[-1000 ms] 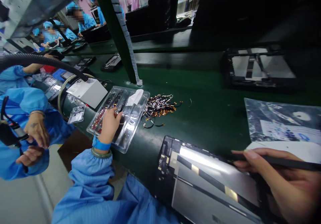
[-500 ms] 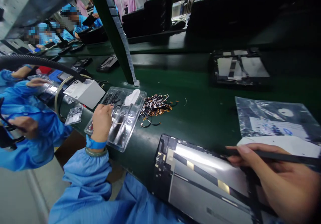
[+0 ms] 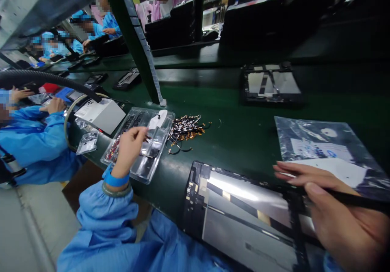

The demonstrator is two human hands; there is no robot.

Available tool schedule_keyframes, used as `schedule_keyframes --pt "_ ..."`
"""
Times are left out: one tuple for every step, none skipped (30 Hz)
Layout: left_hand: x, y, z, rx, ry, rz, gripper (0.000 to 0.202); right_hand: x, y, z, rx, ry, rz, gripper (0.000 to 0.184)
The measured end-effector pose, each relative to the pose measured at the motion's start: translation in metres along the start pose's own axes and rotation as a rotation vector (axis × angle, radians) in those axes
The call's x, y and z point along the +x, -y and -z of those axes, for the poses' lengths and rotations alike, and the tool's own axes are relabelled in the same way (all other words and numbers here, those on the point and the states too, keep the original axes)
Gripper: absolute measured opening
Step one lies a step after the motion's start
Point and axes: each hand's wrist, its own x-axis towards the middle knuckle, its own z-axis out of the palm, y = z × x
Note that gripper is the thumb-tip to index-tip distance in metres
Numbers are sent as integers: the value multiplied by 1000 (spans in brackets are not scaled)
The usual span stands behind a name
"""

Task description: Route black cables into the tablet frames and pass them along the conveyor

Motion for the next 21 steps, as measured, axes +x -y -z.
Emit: schedule_keyframes --pt "-9 -10 -8 -82 93 -2 34 0 5 1 -7 31 86 20" --pt "-20 -20 -16 -189 203 5 34 0 12 0 -24 74 163 17" --pt "-30 -31 -25 -322 327 25 33 0 19 -1 -57 122 248 15" --pt "-40 -42 -33 -483 463 67 31 1 26 -4 -105 164 325 14" --pt "-50 -52 -39 -627 587 112 29 1 32 -8 -139 196 399 15" --pt "-59 -62 -45 -744 697 154 28 2 37 -13 -173 213 463 17" --pt "-66 -70 -49 -815 782 179 27 3 41 -19 -214 218 512 19" --pt "-71 -78 -52 -834 837 174 27 3 44 -24 -260 218 558 21" --pt "-76 -84 -55 -833 875 149 26 3 45 -29 -310 210 598 21" --pt "-80 -89 -57 -827 895 111 25 3 45 -33 -362 194 641 22" --pt "-82 -93 -58 -814 898 61 23 2 45 -36 -418 171 686 22" --pt "-85 -96 -60 -787 876 2 20 2 44 -38 -473 140 726 22" --pt "-87 -98 -62 -742 826 -67 18 1 43 -39 -522 115 759 22" --pt "-89 -99 -63 -681 755 -143 17 0 42 -39 -560 101 782 22" --pt "-91 -99 -65 -613 681 -216 17 -1 41 -39 -583 102 790 22" --pt "-92 -99 -66 -555 616 -276 17 -1 41 -37 -588 114 785 22" --pt "-92 -98 -67 -523 576 -308 18 -1 40 -35 -572 131 764 21" --pt "-92 -97 -67 -528 582 -295 17 -1 39 -32 -537 139 727 19" --pt "-91 -96 -67 -569 631 -232 16 0 39 -28 -489 124 666 16" --pt "-90 -96 -67 -637 704 -126 16 0 39 -24 -434 81 584 14" --pt "-88 -95 -65 -722 785 2 17 -1 39 -20 -379 24 496 12"
